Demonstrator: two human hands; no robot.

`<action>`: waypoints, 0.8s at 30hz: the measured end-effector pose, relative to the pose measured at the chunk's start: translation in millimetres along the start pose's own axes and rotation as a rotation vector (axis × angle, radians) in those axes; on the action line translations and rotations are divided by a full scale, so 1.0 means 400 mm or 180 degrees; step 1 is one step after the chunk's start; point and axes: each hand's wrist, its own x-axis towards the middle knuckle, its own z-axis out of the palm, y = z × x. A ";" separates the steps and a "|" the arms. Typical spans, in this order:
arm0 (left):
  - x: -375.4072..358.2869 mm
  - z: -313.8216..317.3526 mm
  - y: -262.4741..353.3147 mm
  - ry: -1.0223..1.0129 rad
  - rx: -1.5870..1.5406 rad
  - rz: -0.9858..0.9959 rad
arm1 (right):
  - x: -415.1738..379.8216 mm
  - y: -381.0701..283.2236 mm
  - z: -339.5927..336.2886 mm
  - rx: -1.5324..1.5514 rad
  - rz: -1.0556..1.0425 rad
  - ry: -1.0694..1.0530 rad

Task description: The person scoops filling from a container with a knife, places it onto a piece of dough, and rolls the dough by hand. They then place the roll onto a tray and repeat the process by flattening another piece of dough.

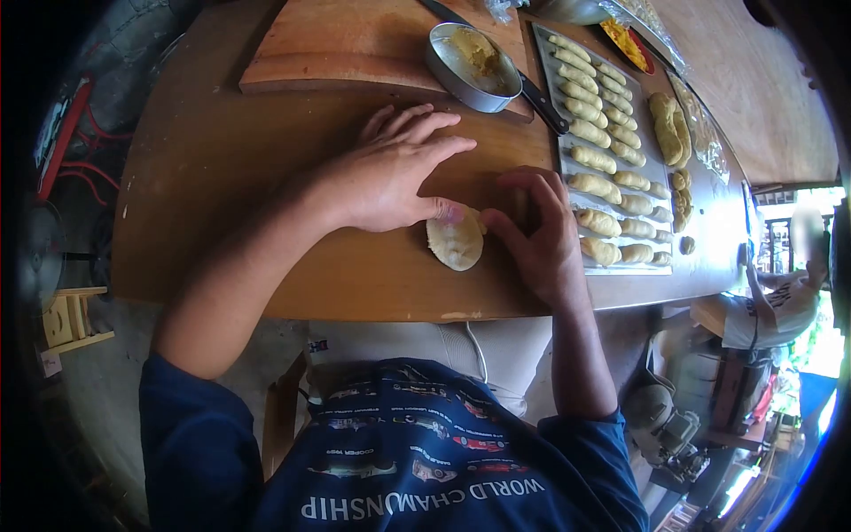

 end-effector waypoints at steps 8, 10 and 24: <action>0.002 0.003 0.001 0.0080 0.0047 -0.0006 | 0.008 0.002 -0.012 0.0078 -0.0054 -0.0217; 0.002 0.002 0.004 0.0047 0.0030 -0.0041 | 0.012 0.000 -0.010 0.0290 0.0022 -0.0294; -0.003 -0.001 -0.014 -0.0182 0.0082 0.0069 | 0.015 -0.011 0.047 -0.0193 -0.0417 -0.0142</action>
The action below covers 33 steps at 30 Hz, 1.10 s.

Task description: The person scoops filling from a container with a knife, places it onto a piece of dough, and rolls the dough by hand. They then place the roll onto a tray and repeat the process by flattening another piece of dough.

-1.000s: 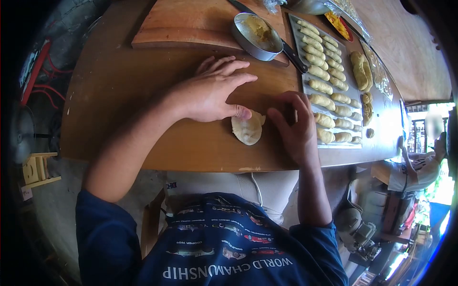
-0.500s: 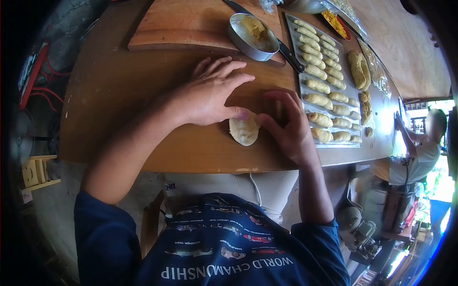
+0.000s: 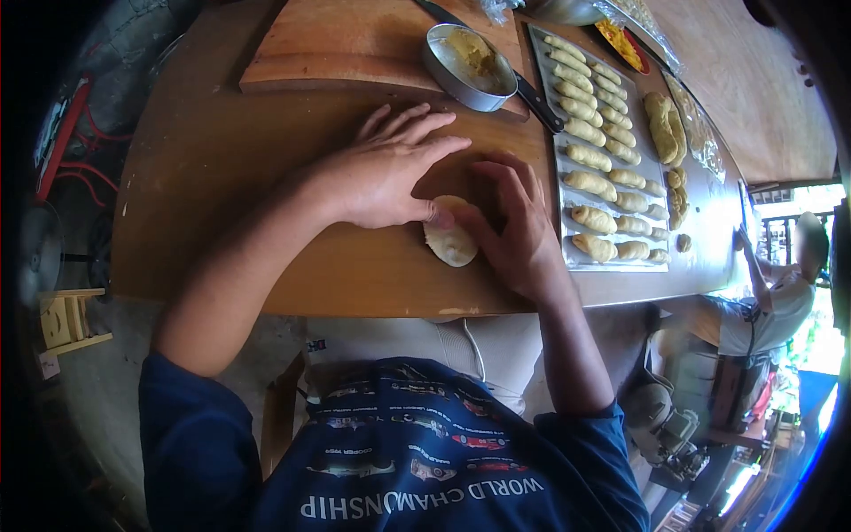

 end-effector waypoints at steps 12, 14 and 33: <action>0.002 -0.002 0.007 0.0099 -0.0117 -0.0153 | 0.023 0.012 -0.003 -0.0149 -0.0126 0.0035; 0.007 -0.005 0.011 0.0188 -0.0073 -0.0164 | 0.020 0.020 -0.003 -0.0042 -0.0062 0.0013; 0.000 -0.001 0.006 0.0163 0.0007 -0.0259 | 0.040 0.034 0.004 0.0047 -0.0008 0.0010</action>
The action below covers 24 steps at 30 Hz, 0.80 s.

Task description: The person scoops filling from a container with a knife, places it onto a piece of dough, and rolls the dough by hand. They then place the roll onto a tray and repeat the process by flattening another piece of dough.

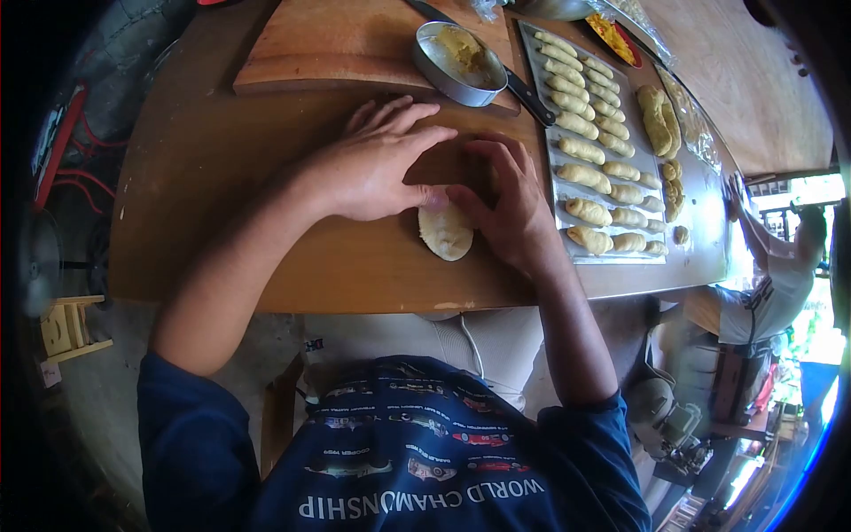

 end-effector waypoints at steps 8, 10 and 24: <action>0.001 -0.003 -0.004 -0.0062 0.0093 -0.0038 | 0.017 -0.012 -0.001 -0.0007 0.0083 -0.0050; 0.001 -0.004 -0.013 -0.0046 0.0087 0.0069 | 0.020 -0.005 -0.002 0.0013 0.0104 -0.0071; 0.000 -0.007 0.015 0.0016 0.0098 -0.0131 | 0.019 -0.021 -0.041 0.0742 0.0402 -0.0412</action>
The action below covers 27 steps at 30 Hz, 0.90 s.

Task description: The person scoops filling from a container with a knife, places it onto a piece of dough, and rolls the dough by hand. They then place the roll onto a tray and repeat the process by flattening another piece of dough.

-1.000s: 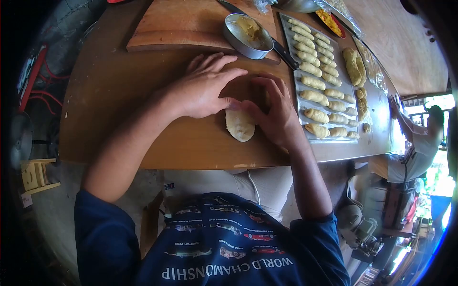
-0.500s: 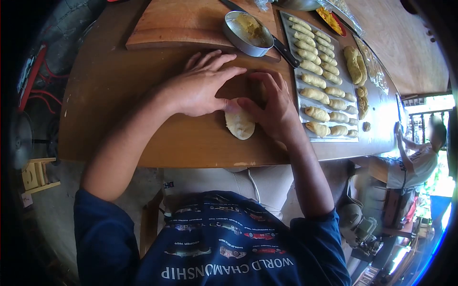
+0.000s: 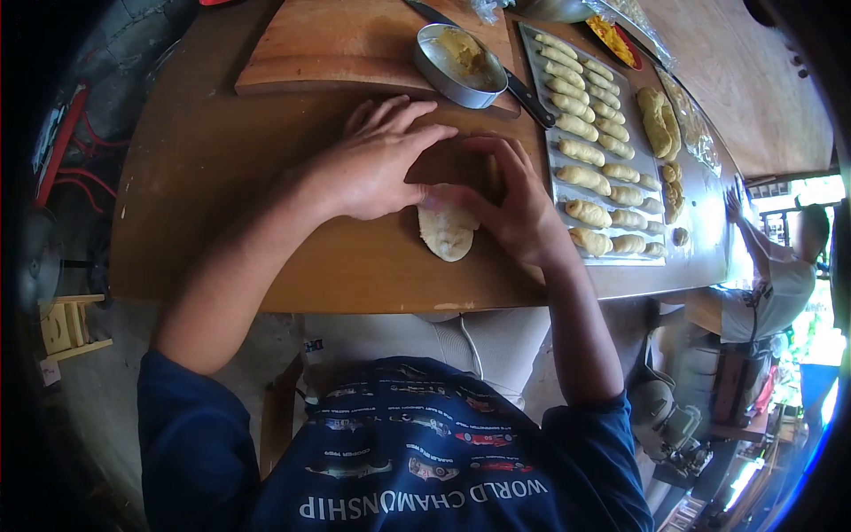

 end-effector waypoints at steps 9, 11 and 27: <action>-0.004 0.006 0.006 -0.0030 0.0040 0.0020 | -0.021 0.032 0.014 -0.0484 -0.0494 0.0064; -0.006 0.008 0.012 -0.0077 0.0089 0.0010 | -0.022 0.029 0.017 -0.0508 -0.0477 0.0052; -0.008 -0.015 0.018 -0.0478 0.0228 -0.0083 | -0.051 0.023 0.016 -0.0561 -0.0670 0.0113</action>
